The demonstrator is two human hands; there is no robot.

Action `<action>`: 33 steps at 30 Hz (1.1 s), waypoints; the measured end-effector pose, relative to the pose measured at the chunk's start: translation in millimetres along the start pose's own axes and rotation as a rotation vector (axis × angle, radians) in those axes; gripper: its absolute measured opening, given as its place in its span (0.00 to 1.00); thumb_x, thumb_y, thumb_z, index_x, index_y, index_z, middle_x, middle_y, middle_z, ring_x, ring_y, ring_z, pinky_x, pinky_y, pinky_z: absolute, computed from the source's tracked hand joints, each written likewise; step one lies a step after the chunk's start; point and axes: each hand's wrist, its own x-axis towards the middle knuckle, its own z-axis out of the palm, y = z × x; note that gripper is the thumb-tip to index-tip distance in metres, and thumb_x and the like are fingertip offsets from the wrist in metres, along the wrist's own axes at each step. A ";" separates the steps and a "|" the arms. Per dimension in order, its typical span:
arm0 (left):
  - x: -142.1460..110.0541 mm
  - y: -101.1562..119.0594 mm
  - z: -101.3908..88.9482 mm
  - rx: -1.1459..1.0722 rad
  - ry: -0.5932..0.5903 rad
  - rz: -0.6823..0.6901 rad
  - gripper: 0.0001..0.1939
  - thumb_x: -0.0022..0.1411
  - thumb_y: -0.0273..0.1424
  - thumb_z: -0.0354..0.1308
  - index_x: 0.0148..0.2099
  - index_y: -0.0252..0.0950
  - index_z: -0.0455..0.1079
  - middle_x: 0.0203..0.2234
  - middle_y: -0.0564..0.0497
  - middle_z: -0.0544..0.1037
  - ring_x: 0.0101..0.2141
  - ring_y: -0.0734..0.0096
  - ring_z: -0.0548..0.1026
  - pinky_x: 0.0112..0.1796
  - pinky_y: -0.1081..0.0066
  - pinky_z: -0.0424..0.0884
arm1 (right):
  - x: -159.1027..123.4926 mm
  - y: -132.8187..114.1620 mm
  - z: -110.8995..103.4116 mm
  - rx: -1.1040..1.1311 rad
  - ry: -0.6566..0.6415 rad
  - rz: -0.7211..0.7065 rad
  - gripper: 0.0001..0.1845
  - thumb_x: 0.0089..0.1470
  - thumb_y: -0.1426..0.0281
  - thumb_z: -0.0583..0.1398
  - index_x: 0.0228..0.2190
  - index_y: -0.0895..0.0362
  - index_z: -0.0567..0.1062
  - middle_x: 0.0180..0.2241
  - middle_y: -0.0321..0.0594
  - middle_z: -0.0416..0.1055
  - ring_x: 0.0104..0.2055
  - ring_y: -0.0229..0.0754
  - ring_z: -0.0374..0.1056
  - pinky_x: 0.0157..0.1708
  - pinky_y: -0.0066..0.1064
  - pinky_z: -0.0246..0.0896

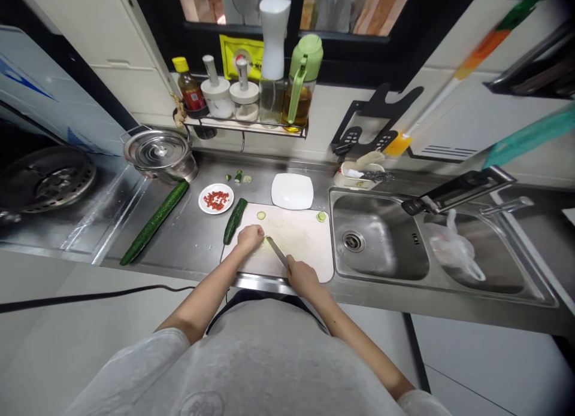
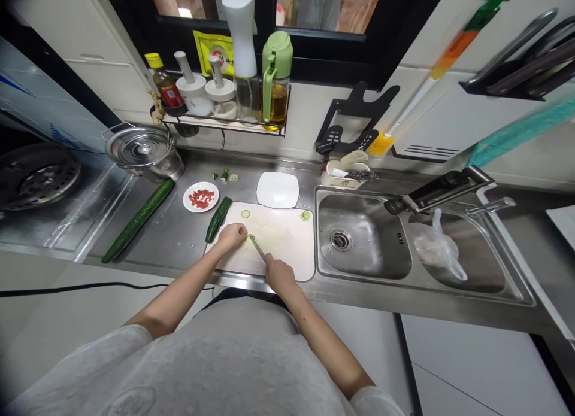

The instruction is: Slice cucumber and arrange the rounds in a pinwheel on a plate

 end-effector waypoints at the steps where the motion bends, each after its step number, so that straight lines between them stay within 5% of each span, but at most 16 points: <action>1: -0.2 1.0 -0.3 0.013 0.005 0.004 0.08 0.53 0.29 0.55 0.35 0.41 0.75 0.36 0.51 0.80 0.37 0.68 0.75 0.37 0.72 0.65 | 1.1 -0.7 0.2 -0.005 0.002 -0.002 0.15 0.61 0.73 0.45 0.49 0.56 0.62 0.35 0.47 0.74 0.39 0.47 0.71 0.32 0.31 0.54; 33: -0.1 7.7 -6.2 0.064 -0.019 -0.013 0.08 0.55 0.32 0.54 0.35 0.42 0.74 0.36 0.51 0.80 0.41 0.65 0.74 0.47 0.63 0.60 | 6.7 -23.3 7.2 -0.030 -0.055 0.043 0.20 0.57 0.80 0.47 0.51 0.58 0.59 0.38 0.51 0.74 0.43 0.46 0.72 0.37 0.31 0.60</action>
